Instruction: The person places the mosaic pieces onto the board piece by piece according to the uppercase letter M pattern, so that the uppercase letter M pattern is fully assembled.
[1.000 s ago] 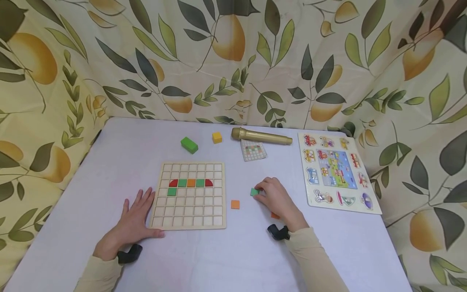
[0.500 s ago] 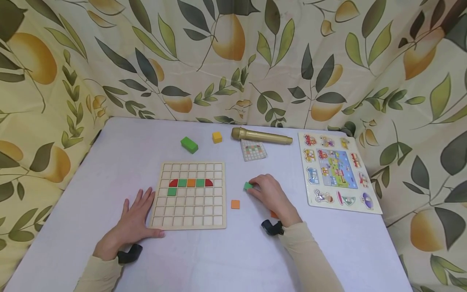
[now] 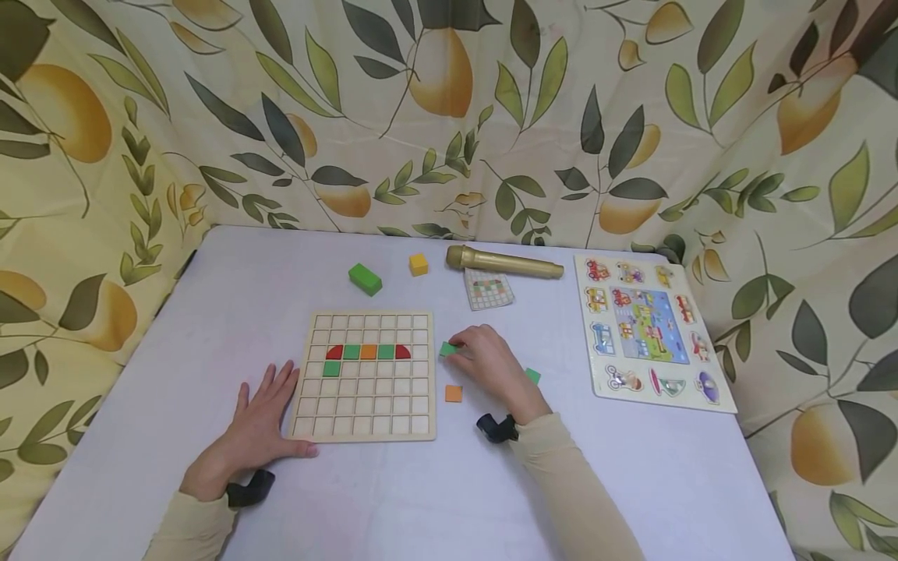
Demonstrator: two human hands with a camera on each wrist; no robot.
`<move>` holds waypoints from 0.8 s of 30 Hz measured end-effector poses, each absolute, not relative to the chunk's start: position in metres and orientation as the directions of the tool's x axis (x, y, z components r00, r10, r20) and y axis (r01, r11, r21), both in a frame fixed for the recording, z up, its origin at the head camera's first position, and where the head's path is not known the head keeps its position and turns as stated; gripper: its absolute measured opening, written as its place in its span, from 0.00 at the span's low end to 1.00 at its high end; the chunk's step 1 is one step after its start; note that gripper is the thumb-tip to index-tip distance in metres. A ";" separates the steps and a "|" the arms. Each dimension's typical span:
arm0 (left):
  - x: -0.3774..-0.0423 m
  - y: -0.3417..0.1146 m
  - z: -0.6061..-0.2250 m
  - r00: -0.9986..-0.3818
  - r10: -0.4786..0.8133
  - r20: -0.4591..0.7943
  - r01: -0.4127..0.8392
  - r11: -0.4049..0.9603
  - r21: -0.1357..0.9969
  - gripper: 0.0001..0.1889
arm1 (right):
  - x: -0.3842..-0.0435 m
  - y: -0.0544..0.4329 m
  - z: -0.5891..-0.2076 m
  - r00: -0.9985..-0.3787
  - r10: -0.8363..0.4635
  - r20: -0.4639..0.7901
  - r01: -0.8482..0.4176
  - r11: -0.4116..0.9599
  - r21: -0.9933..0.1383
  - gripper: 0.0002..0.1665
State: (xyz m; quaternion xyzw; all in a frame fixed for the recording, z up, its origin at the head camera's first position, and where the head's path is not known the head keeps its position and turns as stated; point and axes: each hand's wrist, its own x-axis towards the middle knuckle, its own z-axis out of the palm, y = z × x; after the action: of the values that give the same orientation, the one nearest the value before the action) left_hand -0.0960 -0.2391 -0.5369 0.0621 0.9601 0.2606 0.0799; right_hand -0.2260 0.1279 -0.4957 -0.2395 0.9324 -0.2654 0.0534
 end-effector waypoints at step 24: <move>-0.096 -0.240 -0.538 -0.980 0.167 -0.108 0.088 0.852 0.515 0.71 | -0.232 0.063 -0.493 -0.804 -0.594 0.020 -0.517 0.682 -0.518 0.15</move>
State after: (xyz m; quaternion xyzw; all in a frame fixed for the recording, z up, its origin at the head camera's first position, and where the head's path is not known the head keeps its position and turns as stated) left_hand -0.0959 -0.2396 -0.5376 0.0664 0.9595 0.2634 0.0744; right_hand -0.2324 0.0626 -0.4930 -0.3038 0.9139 -0.2585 0.0748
